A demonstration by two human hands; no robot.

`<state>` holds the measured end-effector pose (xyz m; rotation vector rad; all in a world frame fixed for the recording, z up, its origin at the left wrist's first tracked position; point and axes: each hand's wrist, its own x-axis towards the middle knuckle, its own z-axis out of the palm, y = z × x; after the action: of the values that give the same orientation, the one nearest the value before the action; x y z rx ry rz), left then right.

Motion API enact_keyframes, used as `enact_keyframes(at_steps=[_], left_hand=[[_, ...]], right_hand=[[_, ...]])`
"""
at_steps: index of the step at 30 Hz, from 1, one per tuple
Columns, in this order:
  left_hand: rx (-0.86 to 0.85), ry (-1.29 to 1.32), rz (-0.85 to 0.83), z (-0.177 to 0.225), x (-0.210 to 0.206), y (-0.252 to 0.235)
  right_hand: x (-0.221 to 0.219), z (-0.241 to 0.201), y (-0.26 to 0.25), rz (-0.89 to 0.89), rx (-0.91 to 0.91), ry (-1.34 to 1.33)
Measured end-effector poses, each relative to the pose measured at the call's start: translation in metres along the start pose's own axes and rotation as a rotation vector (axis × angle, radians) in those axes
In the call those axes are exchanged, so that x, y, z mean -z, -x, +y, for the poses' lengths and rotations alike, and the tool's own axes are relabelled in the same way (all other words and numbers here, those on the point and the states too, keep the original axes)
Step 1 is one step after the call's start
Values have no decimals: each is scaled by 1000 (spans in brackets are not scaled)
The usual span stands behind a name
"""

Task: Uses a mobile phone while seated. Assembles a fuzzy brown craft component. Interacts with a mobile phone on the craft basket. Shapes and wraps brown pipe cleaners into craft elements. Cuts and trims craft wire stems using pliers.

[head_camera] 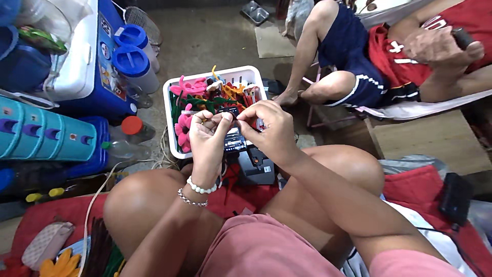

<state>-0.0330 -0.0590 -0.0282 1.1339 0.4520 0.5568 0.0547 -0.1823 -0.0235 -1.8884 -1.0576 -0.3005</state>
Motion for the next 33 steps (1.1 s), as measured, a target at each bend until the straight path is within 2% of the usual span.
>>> enact_keyframes(at_steps=[14, 17, 22, 26, 33], left_hand=[[12, -24, -20, 1, 1, 0], [27, -68, -58, 2, 3, -1], [81, -205, -163, 9, 11, -6], [43, -341, -275, 14, 17, -7], [-26, -448, -365, 10, 22, -10]], right_hand=[[1, 0, -1, -37, 37, 59], [3, 4, -4, -94, 100, 110], [16, 15, -13, -227, 318, 260], [22, 15, -17, -180, 393, 320], [26, 15, -19, -169, 469, 375]])
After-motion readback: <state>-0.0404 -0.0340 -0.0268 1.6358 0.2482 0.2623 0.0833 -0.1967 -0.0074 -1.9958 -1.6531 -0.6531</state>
